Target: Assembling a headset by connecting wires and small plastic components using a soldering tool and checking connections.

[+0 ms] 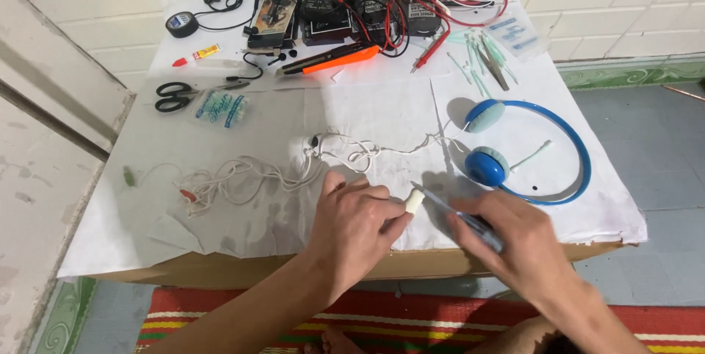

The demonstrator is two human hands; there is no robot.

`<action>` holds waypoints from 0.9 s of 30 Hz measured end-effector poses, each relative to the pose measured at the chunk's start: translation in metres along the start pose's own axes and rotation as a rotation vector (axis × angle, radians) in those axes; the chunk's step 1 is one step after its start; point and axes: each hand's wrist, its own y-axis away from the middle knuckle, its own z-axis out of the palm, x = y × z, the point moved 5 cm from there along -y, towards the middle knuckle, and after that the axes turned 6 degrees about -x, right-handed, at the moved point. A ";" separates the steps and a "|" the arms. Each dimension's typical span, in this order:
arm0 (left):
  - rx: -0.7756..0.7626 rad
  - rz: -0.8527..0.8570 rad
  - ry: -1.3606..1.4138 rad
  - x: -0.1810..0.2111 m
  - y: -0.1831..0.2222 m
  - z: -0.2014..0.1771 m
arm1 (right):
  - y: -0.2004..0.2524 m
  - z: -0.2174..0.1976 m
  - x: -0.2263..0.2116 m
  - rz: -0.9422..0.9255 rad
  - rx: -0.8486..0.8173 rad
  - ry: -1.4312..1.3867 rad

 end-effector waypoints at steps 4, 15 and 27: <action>0.003 0.009 -0.004 -0.002 -0.001 0.001 | 0.009 -0.001 -0.003 0.008 -0.021 -0.084; -0.143 0.099 0.038 -0.011 -0.011 -0.002 | 0.003 -0.012 -0.023 0.100 0.039 -0.035; -0.039 0.392 -0.276 -0.001 0.002 0.010 | -0.013 -0.017 -0.038 0.088 -0.010 0.000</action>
